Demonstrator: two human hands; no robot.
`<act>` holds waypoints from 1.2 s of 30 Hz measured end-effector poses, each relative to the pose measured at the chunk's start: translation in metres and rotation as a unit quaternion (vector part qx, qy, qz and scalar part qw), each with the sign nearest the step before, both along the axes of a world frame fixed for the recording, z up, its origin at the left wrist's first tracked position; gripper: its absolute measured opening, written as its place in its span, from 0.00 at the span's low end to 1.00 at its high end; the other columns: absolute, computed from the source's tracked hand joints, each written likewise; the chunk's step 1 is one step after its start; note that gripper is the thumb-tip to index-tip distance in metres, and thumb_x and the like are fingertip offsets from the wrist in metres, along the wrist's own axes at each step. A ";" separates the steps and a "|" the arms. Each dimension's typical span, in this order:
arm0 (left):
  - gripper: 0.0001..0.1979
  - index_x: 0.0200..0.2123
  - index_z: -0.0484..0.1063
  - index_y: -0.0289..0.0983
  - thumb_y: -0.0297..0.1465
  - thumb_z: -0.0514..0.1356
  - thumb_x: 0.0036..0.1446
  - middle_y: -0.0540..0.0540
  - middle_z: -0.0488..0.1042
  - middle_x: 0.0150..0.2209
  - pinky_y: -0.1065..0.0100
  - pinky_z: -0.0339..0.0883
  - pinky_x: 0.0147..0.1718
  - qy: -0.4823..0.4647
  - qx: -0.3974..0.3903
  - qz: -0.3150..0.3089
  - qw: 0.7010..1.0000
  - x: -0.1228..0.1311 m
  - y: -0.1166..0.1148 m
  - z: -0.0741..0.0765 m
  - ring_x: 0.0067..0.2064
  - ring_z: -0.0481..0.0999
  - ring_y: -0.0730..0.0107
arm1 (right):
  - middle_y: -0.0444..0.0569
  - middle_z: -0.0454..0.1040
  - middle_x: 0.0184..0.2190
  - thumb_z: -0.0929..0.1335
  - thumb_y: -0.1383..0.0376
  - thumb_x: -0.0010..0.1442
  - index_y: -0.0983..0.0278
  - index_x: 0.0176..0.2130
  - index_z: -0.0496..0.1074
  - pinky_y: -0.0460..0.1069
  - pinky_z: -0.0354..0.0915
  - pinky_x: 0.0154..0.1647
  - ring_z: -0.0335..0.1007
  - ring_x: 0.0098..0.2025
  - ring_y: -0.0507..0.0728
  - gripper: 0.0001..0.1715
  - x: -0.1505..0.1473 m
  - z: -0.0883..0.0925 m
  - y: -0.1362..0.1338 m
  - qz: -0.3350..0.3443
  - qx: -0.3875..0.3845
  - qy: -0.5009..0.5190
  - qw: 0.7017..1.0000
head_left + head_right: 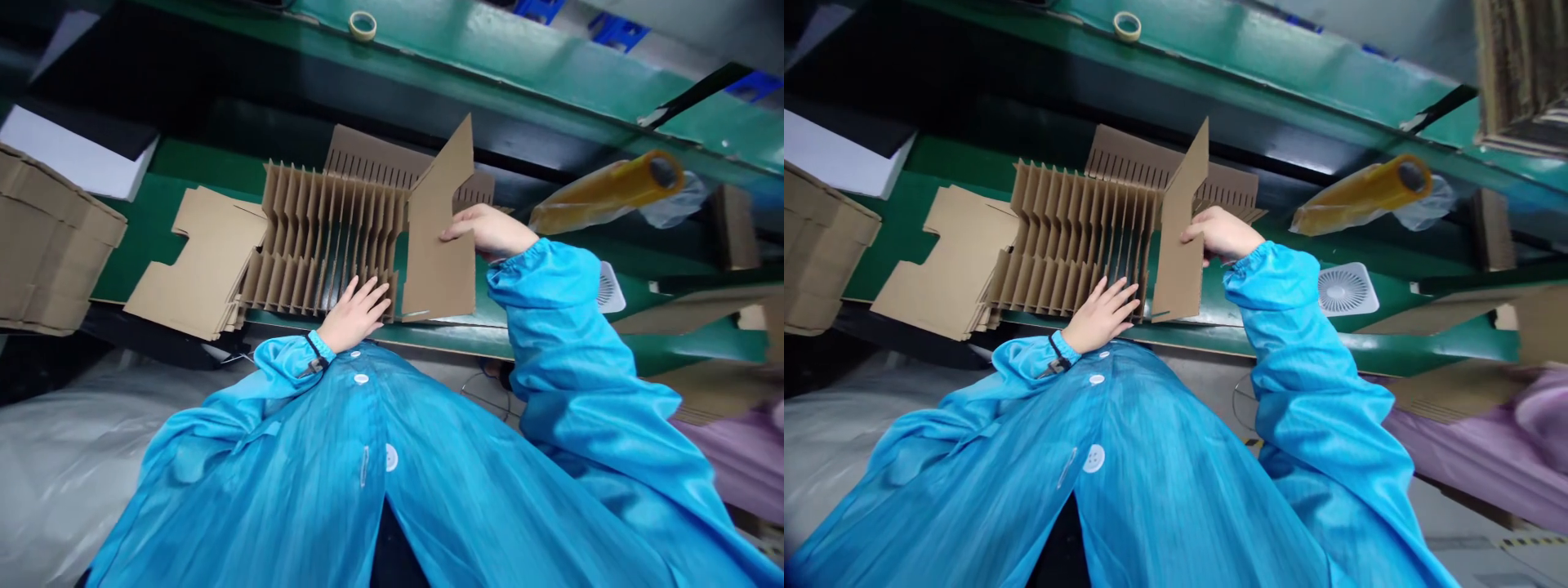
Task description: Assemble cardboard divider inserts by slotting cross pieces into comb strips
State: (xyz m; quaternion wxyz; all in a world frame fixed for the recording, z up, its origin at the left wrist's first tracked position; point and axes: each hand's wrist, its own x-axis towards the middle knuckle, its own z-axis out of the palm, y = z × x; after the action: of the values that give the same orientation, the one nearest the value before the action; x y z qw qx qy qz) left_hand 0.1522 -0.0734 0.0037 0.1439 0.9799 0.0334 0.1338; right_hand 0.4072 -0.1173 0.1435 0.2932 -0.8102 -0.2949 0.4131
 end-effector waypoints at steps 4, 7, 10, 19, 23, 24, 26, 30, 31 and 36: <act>0.22 0.56 0.71 0.31 0.31 0.65 0.60 0.31 0.66 0.63 0.37 0.54 0.65 0.003 -0.019 -0.007 1.000 0.001 0.001 0.003 0.68 0.60 0.44 | 0.47 0.70 0.19 0.69 0.76 0.54 0.67 0.21 0.69 0.51 0.73 0.30 0.71 0.24 0.54 0.12 -0.004 -0.001 0.008 -0.005 -0.071 -0.014 0.997; 0.22 0.56 0.71 0.29 0.30 0.65 0.60 0.29 0.66 0.62 0.36 0.54 0.64 0.001 -0.031 -0.012 0.999 0.002 0.002 0.004 0.67 0.60 0.42 | 0.46 0.66 0.16 0.69 0.77 0.54 0.67 0.20 0.67 0.52 0.75 0.32 0.73 0.25 0.56 0.15 -0.011 -0.004 0.013 0.007 -0.084 -0.032 0.996; 0.22 0.56 0.72 0.31 0.30 0.65 0.59 0.29 0.66 0.63 0.35 0.54 0.64 -0.006 -0.036 -0.014 0.999 0.002 0.001 0.004 0.67 0.60 0.40 | 0.44 0.62 0.13 0.69 0.78 0.55 0.66 0.18 0.65 0.53 0.76 0.33 0.74 0.24 0.57 0.18 -0.020 -0.009 0.017 0.021 -0.109 -0.026 0.993; 0.20 0.57 0.71 0.40 0.26 0.63 0.61 0.30 0.63 0.65 0.31 0.53 0.61 -0.022 -0.031 -0.023 0.999 -0.002 -0.001 -0.002 0.68 0.57 0.41 | 0.46 0.63 0.10 0.65 0.81 0.55 0.65 0.15 0.63 0.48 0.74 0.27 0.70 0.18 0.54 0.22 -0.033 -0.055 0.022 0.067 -0.179 -0.019 0.981; 0.19 0.56 0.72 0.40 0.26 0.62 0.62 0.31 0.63 0.65 0.31 0.54 0.61 -0.020 -0.029 -0.021 0.999 -0.001 -0.005 -0.003 0.68 0.58 0.41 | 0.47 0.63 0.09 0.62 0.80 0.56 0.65 0.16 0.66 0.47 0.71 0.26 0.68 0.17 0.54 0.22 -0.040 -0.082 0.023 0.083 -0.208 -0.033 0.974; 0.19 0.56 0.72 0.40 0.26 0.62 0.61 0.30 0.63 0.65 0.31 0.54 0.61 -0.020 -0.030 -0.021 0.999 0.000 -0.006 -0.002 0.68 0.59 0.40 | 0.46 0.63 0.09 0.62 0.80 0.57 0.66 0.17 0.67 0.47 0.70 0.26 0.68 0.17 0.54 0.22 -0.042 -0.087 0.023 0.086 -0.212 -0.033 0.973; 0.20 0.56 0.72 0.38 0.28 0.63 0.61 0.30 0.64 0.64 0.33 0.54 0.61 -0.020 -0.043 -0.028 0.998 0.000 -0.005 0.003 0.67 0.59 0.40 | 0.46 0.64 0.09 0.61 0.79 0.59 0.67 0.19 0.70 0.45 0.68 0.24 0.67 0.17 0.53 0.21 -0.045 -0.093 0.022 0.084 -0.213 -0.020 0.973; 0.21 0.58 0.69 0.38 0.34 0.62 0.63 0.34 0.64 0.65 0.38 0.51 0.65 -0.054 -0.090 0.025 0.994 -0.022 0.025 0.017 0.70 0.55 0.47 | 0.44 0.64 0.09 0.62 0.78 0.62 0.69 0.23 0.72 0.42 0.62 0.17 0.63 0.14 0.51 0.18 -0.044 -0.091 0.017 0.069 -0.208 0.029 0.975; 0.21 0.59 0.68 0.39 0.35 0.60 0.64 0.35 0.63 0.65 0.39 0.49 0.66 -0.069 -0.094 0.080 0.990 -0.036 0.039 0.018 0.70 0.54 0.49 | 0.44 0.64 0.10 0.63 0.77 0.62 0.69 0.25 0.71 0.41 0.62 0.16 0.63 0.14 0.50 0.16 -0.042 -0.088 0.015 0.059 -0.207 0.043 0.976; 0.34 0.63 0.60 0.35 0.39 0.65 0.57 0.32 0.52 0.69 0.42 0.37 0.69 -0.101 -0.086 0.547 0.827 -0.160 0.105 -0.002 0.73 0.43 0.46 | 0.47 0.72 0.17 0.64 0.73 0.66 0.69 0.36 0.70 0.42 0.68 0.20 0.68 0.17 0.50 0.06 -0.024 -0.068 -0.005 -0.033 -0.172 0.083 0.981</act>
State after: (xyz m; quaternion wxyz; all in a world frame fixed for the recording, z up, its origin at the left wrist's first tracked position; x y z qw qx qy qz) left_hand -0.0076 0.0313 0.0022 0.1340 0.7659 0.5601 0.2858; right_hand 0.3836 -0.1222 0.0751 0.1861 -0.8208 -0.1672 0.5135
